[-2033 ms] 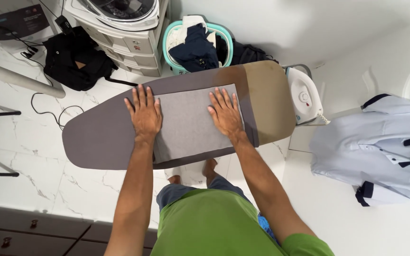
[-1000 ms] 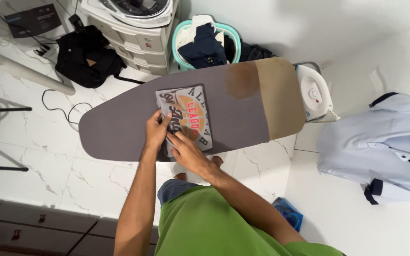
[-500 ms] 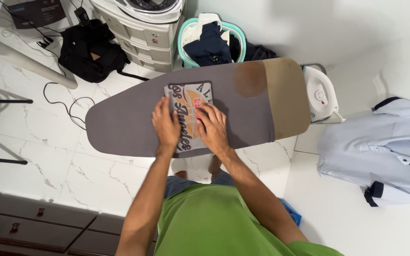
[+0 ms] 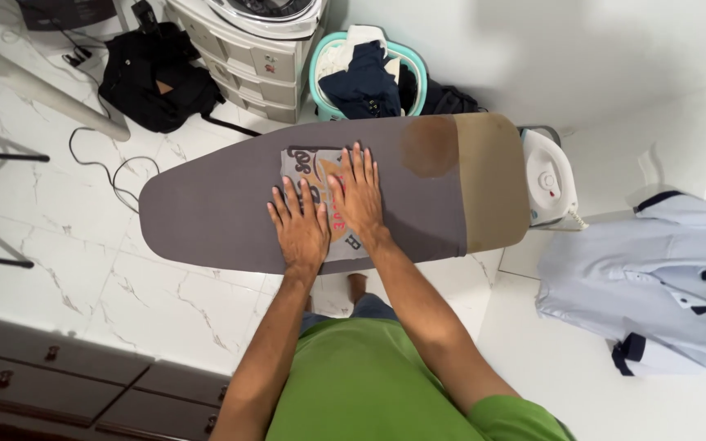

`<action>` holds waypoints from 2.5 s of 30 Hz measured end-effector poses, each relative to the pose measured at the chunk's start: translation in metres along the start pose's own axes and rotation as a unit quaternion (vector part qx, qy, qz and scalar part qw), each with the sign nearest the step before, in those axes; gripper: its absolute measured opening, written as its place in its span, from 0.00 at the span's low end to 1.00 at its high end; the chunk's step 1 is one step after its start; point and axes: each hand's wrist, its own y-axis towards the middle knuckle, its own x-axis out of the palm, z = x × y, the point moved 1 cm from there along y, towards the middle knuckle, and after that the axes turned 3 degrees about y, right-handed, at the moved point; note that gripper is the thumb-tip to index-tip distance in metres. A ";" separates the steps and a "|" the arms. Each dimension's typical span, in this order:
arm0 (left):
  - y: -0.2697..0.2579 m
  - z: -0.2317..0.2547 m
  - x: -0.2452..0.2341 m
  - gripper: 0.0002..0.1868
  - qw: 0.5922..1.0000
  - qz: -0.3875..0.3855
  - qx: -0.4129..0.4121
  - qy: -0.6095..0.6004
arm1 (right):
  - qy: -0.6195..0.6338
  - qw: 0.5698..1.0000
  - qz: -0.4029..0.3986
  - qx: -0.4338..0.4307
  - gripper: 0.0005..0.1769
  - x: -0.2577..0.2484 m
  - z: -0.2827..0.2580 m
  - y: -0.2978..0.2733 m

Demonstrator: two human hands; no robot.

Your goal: Fold a grey t-shirt on an ironing board and place it on a bed.

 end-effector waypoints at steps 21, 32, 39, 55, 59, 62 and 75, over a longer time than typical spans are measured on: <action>-0.169 -0.098 0.021 0.26 0.279 0.279 -0.260 -0.881 | 0.200 0.809 -0.285 -0.474 0.33 -0.091 -0.151 -0.095; -0.263 -0.082 -0.117 0.39 0.174 0.473 -0.123 -0.855 | 0.551 0.555 -0.614 0.110 0.42 0.013 -0.198 -0.142; -0.400 -0.124 -0.155 0.41 0.254 0.561 -0.149 -0.773 | 0.500 0.563 -0.656 -0.059 0.46 0.061 -0.314 -0.196; -0.696 -0.087 -0.161 0.33 0.281 0.816 -0.455 -0.221 | 0.317 0.384 -0.712 -0.495 0.28 0.105 -0.531 -0.506; -0.733 -0.061 -0.158 0.32 0.231 0.796 -0.541 -0.143 | 0.240 0.362 -0.748 -0.502 0.29 0.105 -0.542 -0.566; -0.746 -0.063 -0.130 0.38 0.193 0.736 -0.638 -0.118 | 0.183 0.335 -0.729 -0.569 0.29 0.164 -0.526 -0.591; -0.681 -0.118 -0.172 0.27 0.380 0.371 -0.840 0.116 | 0.125 0.209 -0.678 -0.693 0.25 0.142 -0.524 -0.601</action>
